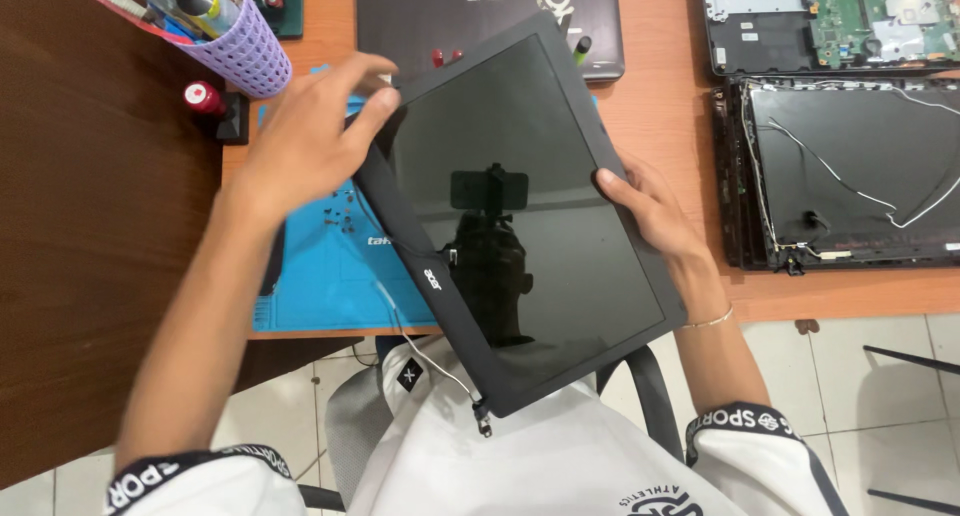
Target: The person manipulates internal components of a laptop, including the fan and motherboard area, then picks up and aligns a plastic bezel onto the display panel of a laptop lid.
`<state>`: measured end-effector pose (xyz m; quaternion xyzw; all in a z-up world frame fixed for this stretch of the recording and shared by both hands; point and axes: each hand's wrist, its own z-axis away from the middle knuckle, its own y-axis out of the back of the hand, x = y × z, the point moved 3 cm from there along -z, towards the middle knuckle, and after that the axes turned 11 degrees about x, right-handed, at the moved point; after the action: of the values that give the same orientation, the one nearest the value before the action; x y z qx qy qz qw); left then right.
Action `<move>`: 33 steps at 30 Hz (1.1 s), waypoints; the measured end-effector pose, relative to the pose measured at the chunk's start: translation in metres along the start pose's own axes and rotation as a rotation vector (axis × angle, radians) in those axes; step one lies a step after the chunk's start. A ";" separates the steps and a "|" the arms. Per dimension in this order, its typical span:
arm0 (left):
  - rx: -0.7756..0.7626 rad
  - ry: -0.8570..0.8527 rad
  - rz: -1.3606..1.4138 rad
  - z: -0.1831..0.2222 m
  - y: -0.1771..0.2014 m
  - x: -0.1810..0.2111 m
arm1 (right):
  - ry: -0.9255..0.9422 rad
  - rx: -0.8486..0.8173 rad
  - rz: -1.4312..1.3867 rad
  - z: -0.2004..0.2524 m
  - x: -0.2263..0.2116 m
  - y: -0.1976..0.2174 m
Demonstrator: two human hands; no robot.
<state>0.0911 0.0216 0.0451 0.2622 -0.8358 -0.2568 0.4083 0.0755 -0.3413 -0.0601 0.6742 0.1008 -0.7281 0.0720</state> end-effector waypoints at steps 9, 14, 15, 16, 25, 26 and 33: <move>-0.513 0.337 0.227 -0.012 -0.026 -0.047 | -0.124 -0.125 -0.110 -0.015 0.012 -0.006; -0.393 0.456 0.442 0.011 -0.017 -0.046 | -0.213 -0.091 -0.118 -0.014 0.016 0.004; -0.353 0.442 0.461 0.015 -0.012 -0.045 | -0.221 -0.090 -0.143 -0.013 0.017 0.009; -0.314 0.427 0.480 0.020 -0.006 -0.044 | -0.225 -0.108 -0.170 -0.012 0.018 0.014; 0.019 0.584 0.582 0.100 0.016 -0.067 | -0.149 -0.064 -0.699 0.029 0.046 0.057; 0.070 0.605 0.567 0.113 0.011 -0.071 | -0.091 0.008 -0.640 0.037 0.056 0.054; 0.253 0.701 0.679 0.175 -0.047 -0.073 | -0.185 0.355 -0.324 0.063 0.068 0.030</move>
<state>-0.0026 0.0723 -0.1188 0.0938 -0.7112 0.0974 0.6899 0.0166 -0.3837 -0.1246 0.5820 0.0711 -0.7949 -0.1561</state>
